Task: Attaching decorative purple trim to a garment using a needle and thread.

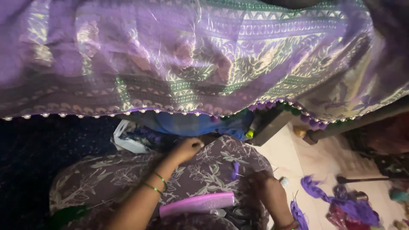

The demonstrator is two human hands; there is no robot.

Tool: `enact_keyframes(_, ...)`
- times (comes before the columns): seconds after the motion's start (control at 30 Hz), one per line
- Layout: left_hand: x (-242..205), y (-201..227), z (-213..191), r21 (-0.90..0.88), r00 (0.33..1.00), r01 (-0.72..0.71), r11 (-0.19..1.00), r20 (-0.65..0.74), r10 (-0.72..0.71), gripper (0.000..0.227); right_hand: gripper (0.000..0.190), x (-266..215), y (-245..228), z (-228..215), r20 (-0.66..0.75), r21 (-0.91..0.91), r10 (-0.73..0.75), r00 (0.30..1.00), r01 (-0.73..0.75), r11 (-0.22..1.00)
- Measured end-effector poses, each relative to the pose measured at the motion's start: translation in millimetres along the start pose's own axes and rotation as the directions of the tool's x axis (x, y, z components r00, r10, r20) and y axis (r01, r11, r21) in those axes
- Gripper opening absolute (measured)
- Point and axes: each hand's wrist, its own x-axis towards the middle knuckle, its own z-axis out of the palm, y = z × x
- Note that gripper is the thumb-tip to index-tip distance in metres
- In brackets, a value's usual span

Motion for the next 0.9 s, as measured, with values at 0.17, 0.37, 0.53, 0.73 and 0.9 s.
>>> enact_keyframes(0.17,-51,116,-88,-0.642,0.992,0.103,0.760,0.011,-0.125,0.031,0.019,10,6,-19,0.000,-0.078,0.046,0.999,-0.046,0.996)
enact_keyframes(0.37,-78,191,-142,-0.790,0.899,-0.437,0.430,-0.400,0.179,0.032,0.026,17,-86,-54,0.258,0.339,-0.592,0.764,0.502,0.796)
enact_keyframes(0.53,-103,251,-143,-0.915,0.964,-0.252,0.313,-0.266,-0.002,0.024,0.024,16,-170,-55,0.371,0.339,-0.457,0.808,0.341,0.877)
enact_keyframes(0.73,-112,242,-136,-0.962,0.980,-0.164,0.220,-0.183,-0.071,0.025,0.030,35,-142,-36,0.050,0.273,-0.451,0.891,0.422,0.864)
enact_keyframes(0.9,-129,265,-138,-0.929,0.971,-0.230,0.290,-0.239,0.004,0.022,0.046,73,-165,-65,0.156,0.850,-0.068,0.985,-0.099,0.517)
